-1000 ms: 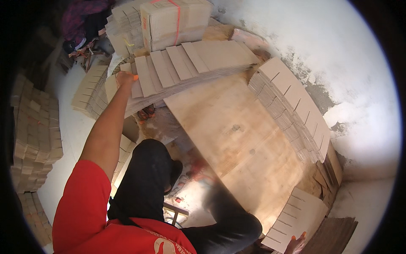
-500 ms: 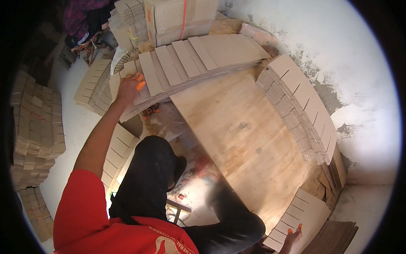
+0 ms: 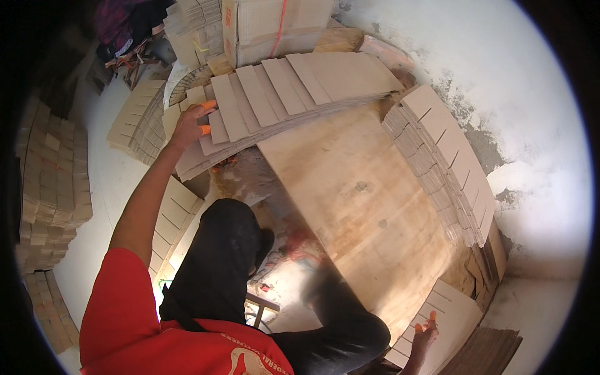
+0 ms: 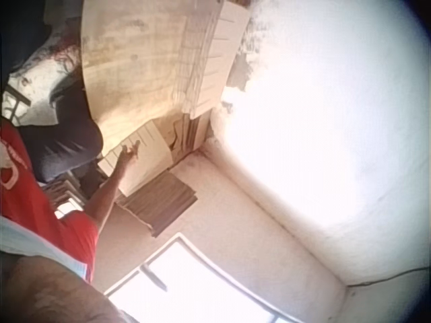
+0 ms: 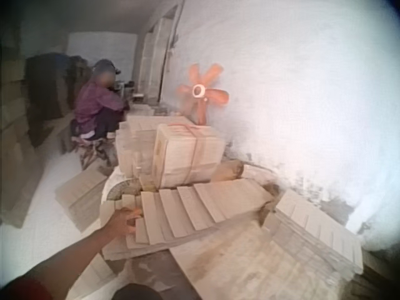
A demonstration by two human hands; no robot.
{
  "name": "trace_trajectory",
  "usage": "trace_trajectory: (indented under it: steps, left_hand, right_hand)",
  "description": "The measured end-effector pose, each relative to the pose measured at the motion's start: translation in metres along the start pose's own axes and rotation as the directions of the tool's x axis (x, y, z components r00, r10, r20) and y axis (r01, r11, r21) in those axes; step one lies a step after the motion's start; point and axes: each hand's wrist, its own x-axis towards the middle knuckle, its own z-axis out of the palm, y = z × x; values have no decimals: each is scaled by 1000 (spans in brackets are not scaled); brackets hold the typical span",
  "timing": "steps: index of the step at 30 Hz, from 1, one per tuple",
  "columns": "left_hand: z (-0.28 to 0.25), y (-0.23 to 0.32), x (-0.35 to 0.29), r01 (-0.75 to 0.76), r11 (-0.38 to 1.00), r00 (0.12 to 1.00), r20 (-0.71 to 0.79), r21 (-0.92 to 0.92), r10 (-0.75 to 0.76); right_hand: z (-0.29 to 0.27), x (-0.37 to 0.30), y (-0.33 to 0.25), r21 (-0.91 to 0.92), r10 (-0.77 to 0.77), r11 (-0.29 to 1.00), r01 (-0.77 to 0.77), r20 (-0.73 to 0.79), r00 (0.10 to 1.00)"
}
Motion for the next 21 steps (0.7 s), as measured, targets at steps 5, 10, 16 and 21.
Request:
trace_trajectory:
  steps: [5, 10, 16, 21]
  left_hand:
    - [11, -1, -9, 74, 995, 992, -105, 72, -66]
    - [15, 13, -10, -211, 964, 977, -7, 160, 215]
    - [9, 23, -21, -254, 808, 962, 48, 532, 270]
    - [26, 36, -23, -241, 601, 913, -31, 762, 406]
  right_hand:
    - [12, -5, -15, -38, -119, 992, 120, 21, 993]
    - [11, -8, -19, 5, -43, 999, 43, 49, 998]
    - [13, -6, -35, -15, -56, 998, 59, 131, 990]
    - [18, -6, -45, 133, -27, 991, 3, 173, 984]
